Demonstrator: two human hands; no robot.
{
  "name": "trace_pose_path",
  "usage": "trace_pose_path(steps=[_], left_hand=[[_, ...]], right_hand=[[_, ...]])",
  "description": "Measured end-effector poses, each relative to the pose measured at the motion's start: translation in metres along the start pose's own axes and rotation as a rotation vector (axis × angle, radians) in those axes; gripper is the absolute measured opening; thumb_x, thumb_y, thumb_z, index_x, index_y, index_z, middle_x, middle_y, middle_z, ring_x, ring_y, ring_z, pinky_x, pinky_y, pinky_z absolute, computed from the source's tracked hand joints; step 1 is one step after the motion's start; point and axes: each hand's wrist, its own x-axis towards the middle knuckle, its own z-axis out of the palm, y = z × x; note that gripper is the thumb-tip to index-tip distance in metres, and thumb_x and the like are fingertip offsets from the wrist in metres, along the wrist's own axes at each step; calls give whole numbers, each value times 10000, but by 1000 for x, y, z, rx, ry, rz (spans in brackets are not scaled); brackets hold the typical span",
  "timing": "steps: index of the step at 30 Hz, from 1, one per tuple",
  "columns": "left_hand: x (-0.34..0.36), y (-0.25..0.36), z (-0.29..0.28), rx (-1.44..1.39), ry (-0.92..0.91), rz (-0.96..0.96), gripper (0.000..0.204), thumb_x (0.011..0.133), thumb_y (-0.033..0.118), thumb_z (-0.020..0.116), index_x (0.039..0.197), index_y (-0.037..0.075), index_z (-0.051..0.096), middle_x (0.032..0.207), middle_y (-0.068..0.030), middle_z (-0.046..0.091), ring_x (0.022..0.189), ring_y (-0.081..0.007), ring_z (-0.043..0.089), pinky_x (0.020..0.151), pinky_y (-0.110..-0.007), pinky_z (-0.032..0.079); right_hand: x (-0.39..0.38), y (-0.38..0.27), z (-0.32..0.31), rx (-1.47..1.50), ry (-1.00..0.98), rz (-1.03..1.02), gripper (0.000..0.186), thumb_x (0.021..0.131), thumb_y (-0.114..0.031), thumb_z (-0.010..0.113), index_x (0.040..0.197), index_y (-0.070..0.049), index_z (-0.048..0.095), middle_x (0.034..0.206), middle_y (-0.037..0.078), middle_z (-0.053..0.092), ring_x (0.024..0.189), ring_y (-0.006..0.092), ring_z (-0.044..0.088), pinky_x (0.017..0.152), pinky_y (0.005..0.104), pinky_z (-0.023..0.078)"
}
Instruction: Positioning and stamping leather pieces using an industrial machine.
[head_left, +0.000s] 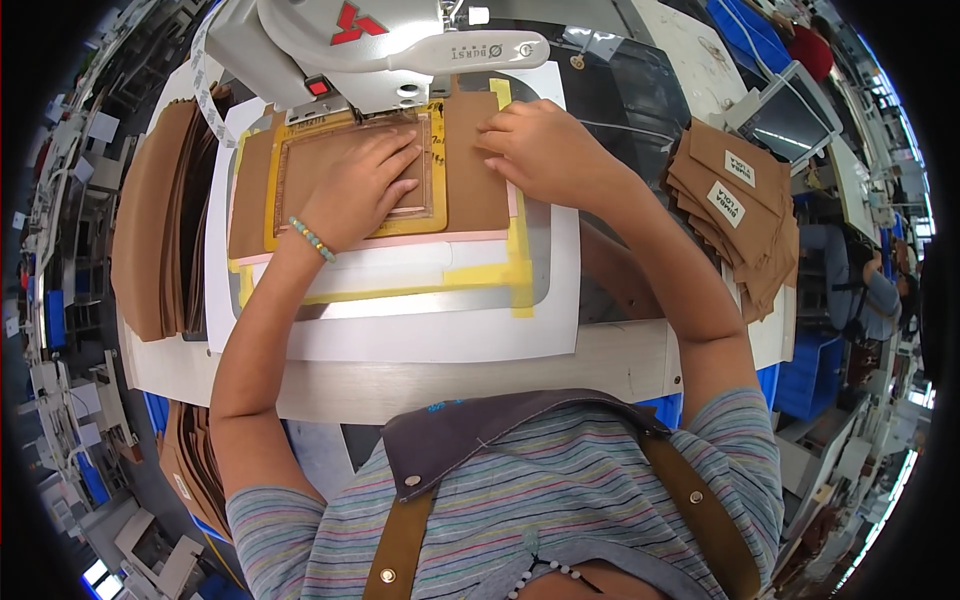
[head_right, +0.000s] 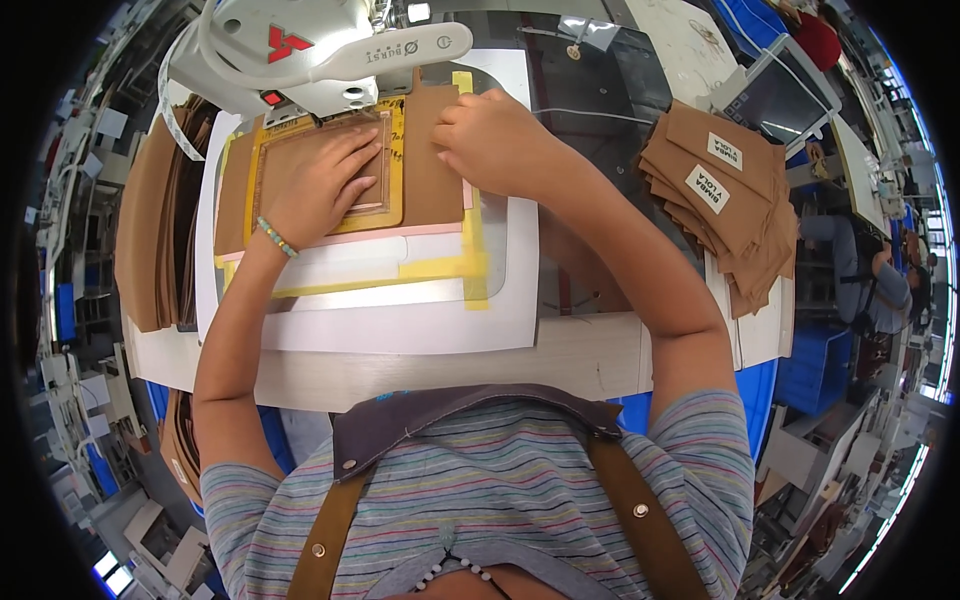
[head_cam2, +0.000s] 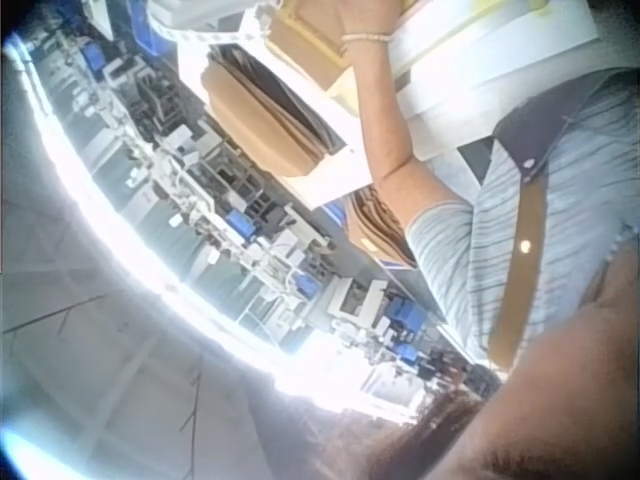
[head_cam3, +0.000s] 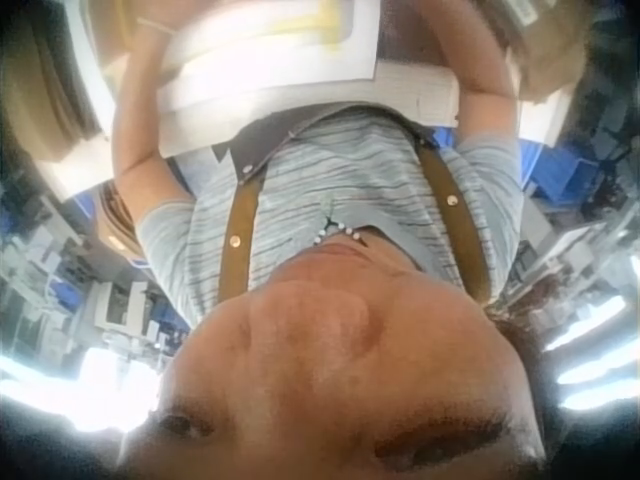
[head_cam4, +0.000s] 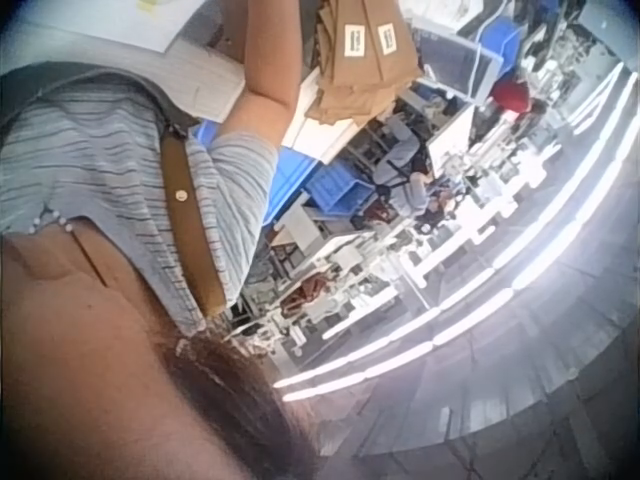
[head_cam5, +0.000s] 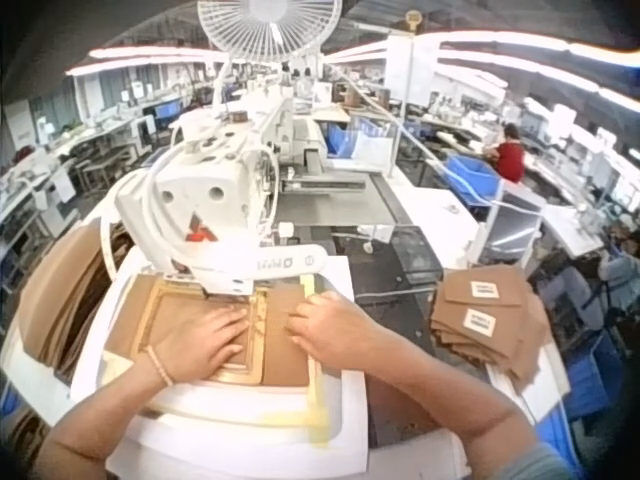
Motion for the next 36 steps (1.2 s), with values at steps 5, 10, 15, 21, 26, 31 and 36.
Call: trace_pose_path(steps=[5,10,15,21,26,31,36], left_hand=[[-19,-3,-10,38,0,-40,414,1021,161,662,1414,31,643,1536,-136,582,1418,-351,533,1187,-445,441],[-44,-9,-29,24,-18,-132,418,1004,112,675,1413,34,644,1556,-113,578,1480,-343,487,1214,-445,409],[-52,-3,-29,-42,-14,-66,450,991,87,674,1438,46,635,1584,-106,558,1519,-338,449,1230,-448,389],[-50,0,-13,-49,-55,11,499,998,133,649,1489,56,605,1647,-94,493,1554,-345,403,1244,-480,366],[-49,0,-13,-68,-69,22,527,987,161,659,1501,62,599,1665,-87,473,1561,-356,388,1249,-495,355],[-44,2,-23,-71,-126,49,528,981,186,670,1492,67,613,1661,-92,478,1572,-363,367,1254,-515,342],[-42,-8,-29,-150,-155,101,504,983,241,680,1459,77,652,1652,-89,493,1569,-371,369,1254,-531,330]], right_hand=[[-8,-2,-9,14,-76,15,282,998,-243,674,1217,-85,755,1253,59,733,1190,245,636,1021,412,486],[-3,-13,-5,86,-115,-19,279,1008,-235,656,1221,-84,753,1336,68,709,1211,256,620,1045,410,478],[18,-46,30,210,183,-284,284,1007,-243,654,1249,-115,730,1313,50,711,1271,217,618,1033,392,484],[8,-59,44,110,175,-308,318,1000,-205,672,1293,-84,696,1356,49,697,1360,225,589,1064,395,469],[8,-67,44,82,156,-280,357,941,-162,696,1280,-51,684,1320,73,704,1300,221,619,1036,377,475],[10,-72,43,50,155,-273,386,900,-143,707,1270,-34,681,1253,85,710,1218,215,642,1002,357,483],[11,-70,41,63,199,-277,380,921,-134,690,1285,-24,681,1227,81,713,1196,217,650,997,362,489]])
